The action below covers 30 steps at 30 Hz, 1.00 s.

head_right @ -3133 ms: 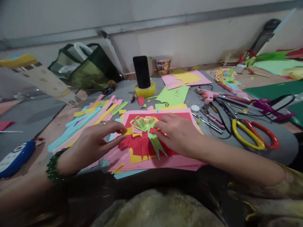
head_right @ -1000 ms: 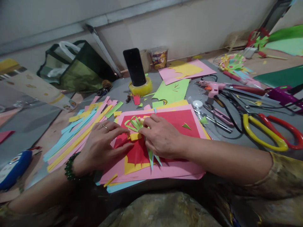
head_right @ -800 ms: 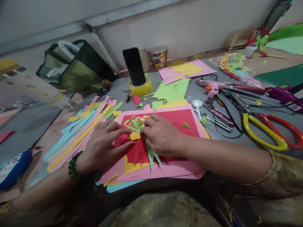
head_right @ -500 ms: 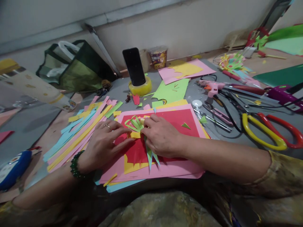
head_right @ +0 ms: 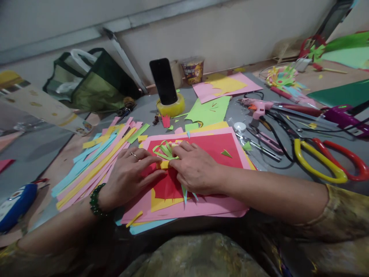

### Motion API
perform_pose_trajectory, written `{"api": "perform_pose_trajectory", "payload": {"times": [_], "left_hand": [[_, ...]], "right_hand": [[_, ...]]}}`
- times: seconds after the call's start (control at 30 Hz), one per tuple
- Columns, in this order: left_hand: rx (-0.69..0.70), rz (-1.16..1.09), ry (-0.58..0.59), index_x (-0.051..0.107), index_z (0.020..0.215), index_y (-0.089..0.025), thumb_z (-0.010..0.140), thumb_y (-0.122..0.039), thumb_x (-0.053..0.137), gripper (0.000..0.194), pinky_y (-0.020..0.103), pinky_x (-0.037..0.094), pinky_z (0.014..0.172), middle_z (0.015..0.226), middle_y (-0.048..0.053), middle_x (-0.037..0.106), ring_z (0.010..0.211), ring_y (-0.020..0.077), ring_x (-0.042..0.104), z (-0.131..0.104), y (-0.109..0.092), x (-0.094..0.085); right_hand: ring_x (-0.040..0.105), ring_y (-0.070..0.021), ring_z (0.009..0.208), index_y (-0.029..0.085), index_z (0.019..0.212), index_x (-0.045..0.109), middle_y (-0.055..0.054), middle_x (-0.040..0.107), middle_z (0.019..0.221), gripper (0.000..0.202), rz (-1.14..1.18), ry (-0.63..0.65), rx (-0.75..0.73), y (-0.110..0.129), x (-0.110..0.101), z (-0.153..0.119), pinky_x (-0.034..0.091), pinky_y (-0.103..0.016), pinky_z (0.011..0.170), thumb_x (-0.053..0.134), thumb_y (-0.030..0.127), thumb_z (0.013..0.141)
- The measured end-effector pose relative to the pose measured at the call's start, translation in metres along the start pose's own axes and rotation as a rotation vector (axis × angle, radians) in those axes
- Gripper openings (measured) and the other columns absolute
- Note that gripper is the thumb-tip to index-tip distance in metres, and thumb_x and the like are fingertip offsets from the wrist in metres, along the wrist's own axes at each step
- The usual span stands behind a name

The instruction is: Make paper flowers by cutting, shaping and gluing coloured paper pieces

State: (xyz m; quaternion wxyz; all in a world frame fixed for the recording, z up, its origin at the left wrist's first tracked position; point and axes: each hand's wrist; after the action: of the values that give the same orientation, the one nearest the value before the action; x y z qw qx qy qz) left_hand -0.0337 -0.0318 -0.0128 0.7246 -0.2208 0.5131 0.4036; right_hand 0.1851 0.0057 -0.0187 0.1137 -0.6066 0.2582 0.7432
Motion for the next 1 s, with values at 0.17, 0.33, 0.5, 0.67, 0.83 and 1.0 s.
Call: {"api": "perform_pose_trajectory", "payload": {"times": [0.17, 0.33, 0.5, 0.67, 0.83, 1.0], "left_hand": [[-0.002, -0.026, -0.057, 0.072, 0.101, -0.021, 0.088, -0.048, 0.065, 0.030, 0.038, 0.040, 0.071, 0.080, 0.005, 0.068, 0.076, 0.0238, 0.057, -0.001, -0.002, -0.004], [-0.013, -0.068, -0.112, 0.070, 0.100, -0.019, 0.088, -0.041, 0.059, 0.027, 0.038, 0.043, 0.072, 0.080, 0.006, 0.065, 0.076, 0.0232, 0.057, -0.002, 0.000, -0.004], [-0.020, -0.073, -0.049, 0.069, 0.103, -0.020, 0.082, -0.044, 0.061, 0.033, 0.041, 0.043, 0.075, 0.084, 0.007, 0.062, 0.079, 0.0253, 0.056, -0.002, -0.003, -0.002], [-0.114, -0.128, 0.010, 0.065, 0.105, -0.021, 0.078, -0.048, 0.063, 0.039, 0.042, 0.043, 0.078, 0.090, 0.008, 0.064, 0.084, 0.0274, 0.056, 0.001, -0.001, 0.000], [-0.380, -0.339, -0.014, 0.056, 0.099, -0.019, 0.084, -0.051, 0.053, 0.036, 0.039, 0.043, 0.073, 0.085, 0.007, 0.064, 0.079, 0.0254, 0.058, 0.008, 0.012, 0.003], [-0.537, -0.412, 0.099, 0.056, 0.096, -0.019, 0.085, -0.060, 0.045, 0.044, 0.038, 0.041, 0.068, 0.077, 0.006, 0.063, 0.074, 0.0265, 0.059, 0.017, 0.016, 0.004]], "right_hand": [[0.047, -0.0324, 0.113, 0.010, 0.108, 0.072, -0.019, 0.059, 0.122, 0.027, 0.025, 0.032, 0.016, 0.000, -0.003, 0.001, 0.044, -0.052, 0.099, 0.055, 0.012, 0.087], [0.046, -0.0296, 0.105, 0.010, 0.116, 0.069, -0.017, 0.060, 0.116, 0.037, 0.054, -0.039, 0.012, -0.004, -0.004, 0.000, 0.045, -0.050, 0.095, 0.053, 0.011, 0.084], [0.046, -0.0298, 0.106, 0.014, 0.114, 0.072, -0.016, 0.059, 0.114, 0.035, 0.027, -0.020, 0.009, -0.003, -0.004, 0.000, 0.044, -0.050, 0.095, 0.051, 0.011, 0.085], [0.050, -0.0287, 0.100, 0.016, 0.106, 0.072, -0.014, 0.060, 0.108, 0.034, 0.066, -0.130, -0.017, -0.009, -0.002, -0.004, 0.045, -0.047, 0.090, 0.049, 0.010, 0.083], [0.056, -0.0267, 0.094, 0.020, 0.097, 0.064, -0.010, 0.064, 0.096, 0.023, 0.184, -0.625, 0.076, -0.032, -0.007, -0.008, 0.045, -0.042, 0.085, 0.044, 0.012, 0.086], [0.059, -0.0274, 0.090, 0.020, 0.093, 0.060, -0.009, 0.068, 0.092, 0.016, 0.314, -0.363, 0.510, -0.038, -0.007, 0.001, 0.043, -0.036, 0.074, 0.061, 0.032, 0.082]]}}
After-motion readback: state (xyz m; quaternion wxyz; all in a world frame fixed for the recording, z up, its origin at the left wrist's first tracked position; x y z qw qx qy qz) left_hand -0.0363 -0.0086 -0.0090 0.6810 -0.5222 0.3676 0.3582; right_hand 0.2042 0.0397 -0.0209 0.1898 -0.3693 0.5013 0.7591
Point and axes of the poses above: each hand's wrist, its own z-axis towards the middle knuckle, its own x-axis out of the palm, y = z × x
